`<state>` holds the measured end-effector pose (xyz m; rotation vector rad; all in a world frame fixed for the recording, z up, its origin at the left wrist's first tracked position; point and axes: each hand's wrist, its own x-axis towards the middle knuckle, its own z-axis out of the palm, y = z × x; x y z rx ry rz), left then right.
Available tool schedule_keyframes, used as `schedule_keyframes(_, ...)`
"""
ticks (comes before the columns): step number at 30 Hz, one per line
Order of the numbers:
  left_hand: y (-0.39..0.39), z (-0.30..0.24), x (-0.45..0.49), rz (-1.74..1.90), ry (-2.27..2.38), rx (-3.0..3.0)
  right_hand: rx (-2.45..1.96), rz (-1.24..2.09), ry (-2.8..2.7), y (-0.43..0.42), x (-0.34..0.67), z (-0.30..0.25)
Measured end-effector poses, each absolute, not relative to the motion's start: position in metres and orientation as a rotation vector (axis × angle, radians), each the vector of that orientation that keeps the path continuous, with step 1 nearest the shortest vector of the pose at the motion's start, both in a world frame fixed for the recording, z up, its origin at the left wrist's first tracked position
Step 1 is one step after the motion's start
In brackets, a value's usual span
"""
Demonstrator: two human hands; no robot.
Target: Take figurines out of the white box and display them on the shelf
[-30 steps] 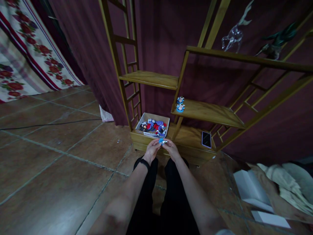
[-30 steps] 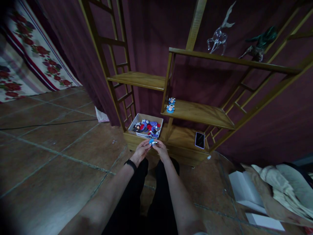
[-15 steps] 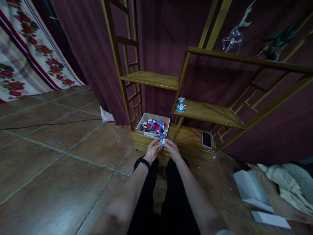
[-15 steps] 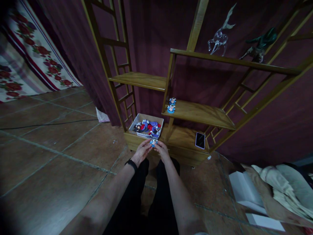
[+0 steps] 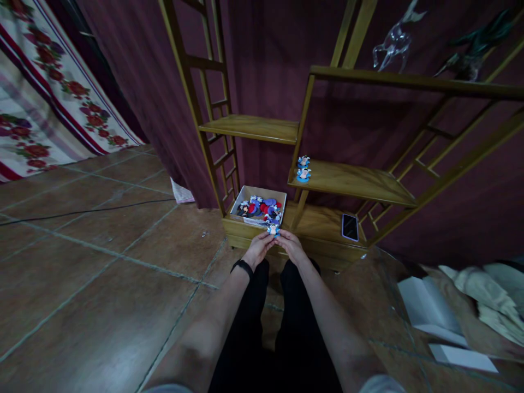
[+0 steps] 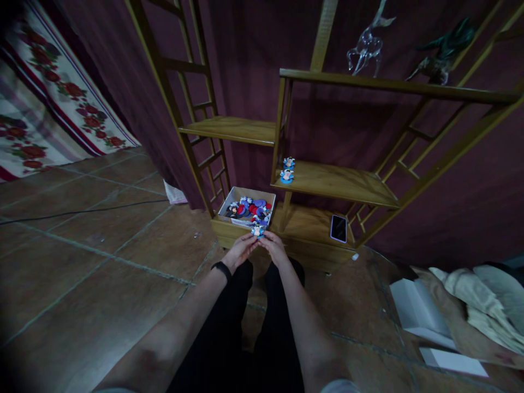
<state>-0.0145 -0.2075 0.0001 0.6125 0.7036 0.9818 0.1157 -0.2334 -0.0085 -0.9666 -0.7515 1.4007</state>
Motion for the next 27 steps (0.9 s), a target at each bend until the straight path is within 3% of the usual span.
schedule_keyframes(27,-0.205,-0.005,-0.011,0.894,0.578,0.445,-1.17,1.085,-0.91,-0.235,0.119,0.0)
